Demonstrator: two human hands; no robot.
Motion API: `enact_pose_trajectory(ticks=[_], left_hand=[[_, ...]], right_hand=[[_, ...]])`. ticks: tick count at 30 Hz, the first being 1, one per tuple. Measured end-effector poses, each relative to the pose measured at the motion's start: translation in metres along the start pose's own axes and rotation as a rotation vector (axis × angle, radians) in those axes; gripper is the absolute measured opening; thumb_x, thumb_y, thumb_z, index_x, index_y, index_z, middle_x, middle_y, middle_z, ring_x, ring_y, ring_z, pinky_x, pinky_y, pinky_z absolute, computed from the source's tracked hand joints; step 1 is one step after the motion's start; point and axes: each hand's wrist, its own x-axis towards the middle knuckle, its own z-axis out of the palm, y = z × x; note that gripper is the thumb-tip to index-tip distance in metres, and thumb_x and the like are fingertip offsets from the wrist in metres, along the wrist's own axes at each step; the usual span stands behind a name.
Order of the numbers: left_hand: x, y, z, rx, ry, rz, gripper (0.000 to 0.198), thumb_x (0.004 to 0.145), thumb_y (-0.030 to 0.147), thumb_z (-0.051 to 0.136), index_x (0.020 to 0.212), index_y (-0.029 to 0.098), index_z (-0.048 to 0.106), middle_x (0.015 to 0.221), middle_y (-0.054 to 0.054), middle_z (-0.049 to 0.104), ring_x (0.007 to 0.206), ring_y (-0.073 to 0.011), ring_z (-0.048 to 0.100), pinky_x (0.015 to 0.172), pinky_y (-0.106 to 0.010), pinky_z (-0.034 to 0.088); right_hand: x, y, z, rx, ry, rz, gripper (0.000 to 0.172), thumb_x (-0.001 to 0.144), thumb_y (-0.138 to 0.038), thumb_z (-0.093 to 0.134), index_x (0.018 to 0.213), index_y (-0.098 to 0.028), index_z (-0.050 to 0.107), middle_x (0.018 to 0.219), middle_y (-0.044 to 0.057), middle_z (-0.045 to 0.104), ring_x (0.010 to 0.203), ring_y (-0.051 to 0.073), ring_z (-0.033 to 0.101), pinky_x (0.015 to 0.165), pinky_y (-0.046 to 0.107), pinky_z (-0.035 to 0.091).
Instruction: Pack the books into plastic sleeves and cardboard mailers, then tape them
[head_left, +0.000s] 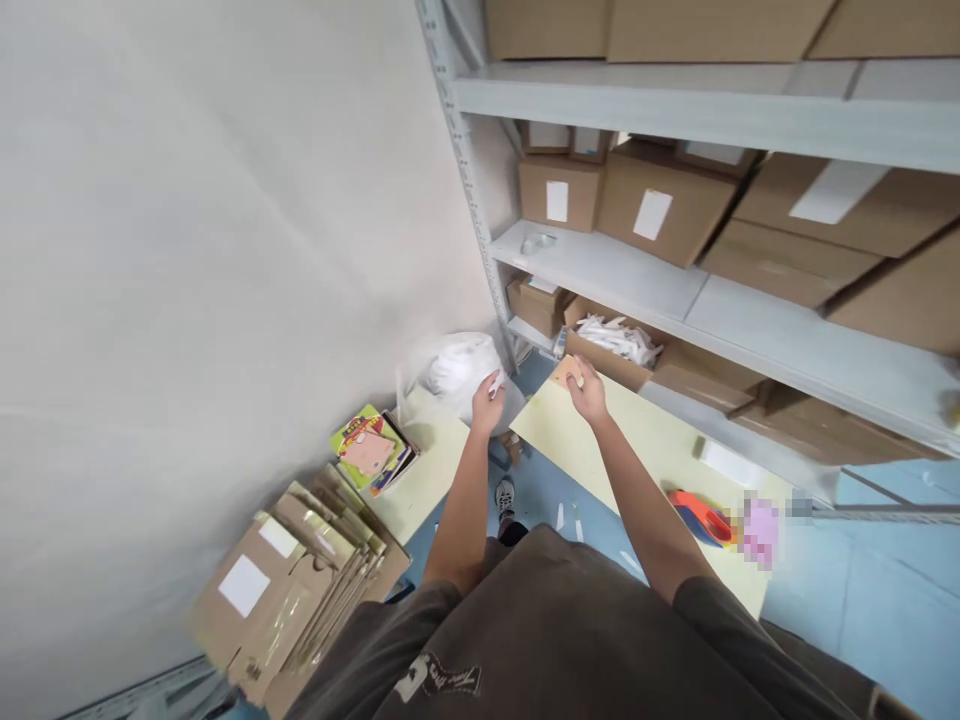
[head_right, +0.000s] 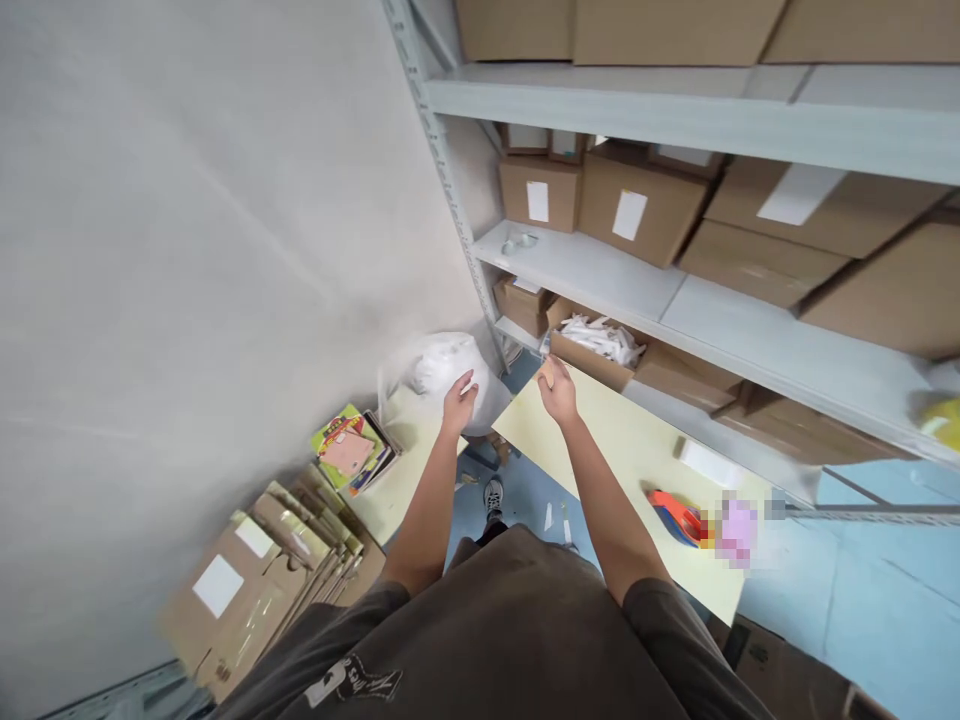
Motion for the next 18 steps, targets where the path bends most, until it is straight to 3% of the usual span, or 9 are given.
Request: enact_pose_trajectory(ticks=[6, 10, 14, 18], left_hand=[[0.060, -0.049, -0.119, 0.018, 0.180, -0.092, 0.047, 0.101, 0.041, 0.070, 0.143, 0.021, 0.070, 0.153, -0.015, 0.066, 0.144, -0.0314, 0.060, 0.117, -0.047, 0.053], [0.101, -0.088, -0.182, 0.022, 0.300, -0.170, 0.044, 0.102, 0.038, 0.067, 0.142, 0.020, 0.070, 0.155, -0.015, 0.064, 0.148, -0.0297, 0.057, 0.121, -0.045, 0.050], [0.134, -0.129, -0.210, 0.007, 0.329, -0.218, 0.038, 0.101, 0.034, 0.066, 0.134, 0.017, 0.074, 0.148, -0.016, 0.069, 0.145, -0.0291, 0.060, 0.124, -0.047, 0.047], [0.158, -0.171, -0.205, 0.002, 0.254, -0.294, 0.030, 0.097, 0.033, 0.071, 0.121, 0.017, 0.079, 0.135, -0.016, 0.076, 0.137, -0.0312, 0.065, 0.123, -0.051, 0.047]], right_hand=[[0.054, -0.065, 0.123, 0.032, -0.109, -0.085, 0.058, 0.108, -0.044, 0.044, 0.157, -0.015, 0.056, 0.160, 0.018, 0.060, 0.151, 0.031, 0.053, 0.130, 0.052, 0.040], [0.085, -0.098, 0.207, 0.038, -0.185, -0.090, 0.058, 0.107, -0.041, 0.044, 0.156, -0.013, 0.057, 0.161, 0.018, 0.058, 0.152, 0.031, 0.051, 0.131, 0.052, 0.038], [0.103, -0.111, 0.284, 0.050, -0.278, -0.086, 0.056, 0.106, -0.038, 0.047, 0.155, -0.014, 0.059, 0.161, 0.017, 0.059, 0.152, 0.030, 0.051, 0.132, 0.050, 0.037], [0.105, -0.103, 0.344, 0.037, -0.385, -0.044, 0.051, 0.106, -0.036, 0.048, 0.149, -0.015, 0.065, 0.156, 0.016, 0.063, 0.149, 0.029, 0.055, 0.131, 0.050, 0.039]])
